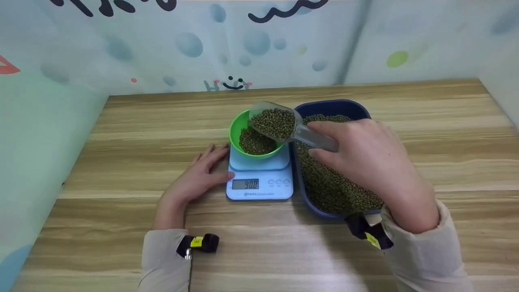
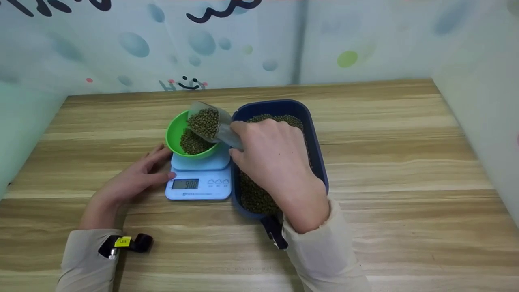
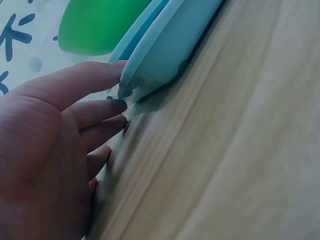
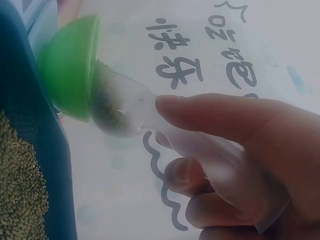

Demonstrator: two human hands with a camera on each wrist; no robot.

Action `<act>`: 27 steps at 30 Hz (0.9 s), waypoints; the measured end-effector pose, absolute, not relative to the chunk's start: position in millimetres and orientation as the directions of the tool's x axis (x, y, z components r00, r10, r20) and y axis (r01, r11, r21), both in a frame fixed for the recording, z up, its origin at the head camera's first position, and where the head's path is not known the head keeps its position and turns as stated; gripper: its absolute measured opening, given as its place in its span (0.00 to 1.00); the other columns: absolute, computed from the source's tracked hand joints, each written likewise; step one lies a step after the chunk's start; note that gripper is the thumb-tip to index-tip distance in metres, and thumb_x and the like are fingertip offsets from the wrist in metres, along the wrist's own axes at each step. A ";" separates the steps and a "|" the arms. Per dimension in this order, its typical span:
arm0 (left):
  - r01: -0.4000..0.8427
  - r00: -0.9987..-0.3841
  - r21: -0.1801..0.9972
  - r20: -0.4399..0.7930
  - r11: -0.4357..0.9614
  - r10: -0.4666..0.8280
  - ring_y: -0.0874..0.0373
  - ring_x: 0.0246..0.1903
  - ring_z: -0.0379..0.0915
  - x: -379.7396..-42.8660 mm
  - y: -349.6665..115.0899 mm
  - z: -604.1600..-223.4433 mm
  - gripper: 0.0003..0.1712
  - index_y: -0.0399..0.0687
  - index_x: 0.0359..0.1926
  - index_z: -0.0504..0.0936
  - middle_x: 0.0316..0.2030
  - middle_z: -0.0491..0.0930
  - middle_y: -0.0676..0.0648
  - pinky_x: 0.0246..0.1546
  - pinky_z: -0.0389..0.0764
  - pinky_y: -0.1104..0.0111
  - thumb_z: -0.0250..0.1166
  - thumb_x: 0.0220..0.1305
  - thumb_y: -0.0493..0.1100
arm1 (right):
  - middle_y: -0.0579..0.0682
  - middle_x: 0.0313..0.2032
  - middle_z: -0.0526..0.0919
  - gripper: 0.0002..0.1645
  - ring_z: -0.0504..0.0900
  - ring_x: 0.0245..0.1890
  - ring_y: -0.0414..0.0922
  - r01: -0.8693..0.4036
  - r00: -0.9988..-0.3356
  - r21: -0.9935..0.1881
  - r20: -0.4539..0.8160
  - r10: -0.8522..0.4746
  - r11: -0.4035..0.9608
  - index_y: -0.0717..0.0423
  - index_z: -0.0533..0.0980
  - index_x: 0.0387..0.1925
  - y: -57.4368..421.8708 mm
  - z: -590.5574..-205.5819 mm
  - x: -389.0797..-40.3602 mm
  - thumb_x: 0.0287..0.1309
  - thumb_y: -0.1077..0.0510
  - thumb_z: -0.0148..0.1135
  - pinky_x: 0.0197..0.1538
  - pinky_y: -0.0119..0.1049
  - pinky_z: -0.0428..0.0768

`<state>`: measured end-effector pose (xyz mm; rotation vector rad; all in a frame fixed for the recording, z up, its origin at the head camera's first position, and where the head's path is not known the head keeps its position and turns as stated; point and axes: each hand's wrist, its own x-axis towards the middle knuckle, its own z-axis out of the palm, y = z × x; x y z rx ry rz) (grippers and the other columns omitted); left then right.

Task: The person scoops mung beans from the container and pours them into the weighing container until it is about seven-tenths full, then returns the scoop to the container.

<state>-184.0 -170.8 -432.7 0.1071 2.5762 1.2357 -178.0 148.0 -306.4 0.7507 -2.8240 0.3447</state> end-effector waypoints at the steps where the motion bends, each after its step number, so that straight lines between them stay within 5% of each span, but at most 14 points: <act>1: -0.055 -0.958 0.775 -0.219 0.630 0.187 0.47 0.70 0.21 -183.9 -170.7 -432.6 0.43 0.68 0.68 0.57 0.72 0.43 0.54 0.66 0.28 0.45 0.64 0.52 0.63 | 0.42 0.30 0.83 0.24 0.76 0.23 0.43 -0.506 -0.853 -0.174 0.249 -0.459 0.845 0.34 0.75 0.52 148.2 -306.5 -178.0 0.51 0.42 0.63 0.21 0.41 0.71; 27: -0.060 -0.957 0.781 -0.222 0.622 0.187 0.47 0.70 0.20 -183.6 -170.9 -432.9 0.43 0.69 0.68 0.57 0.71 0.45 0.58 0.65 0.26 0.44 0.64 0.52 0.63 | 0.41 0.32 0.83 0.26 0.76 0.25 0.43 -0.481 -0.866 -0.201 0.261 -0.427 0.853 0.33 0.75 0.53 148.9 -306.8 -177.5 0.50 0.42 0.65 0.23 0.42 0.71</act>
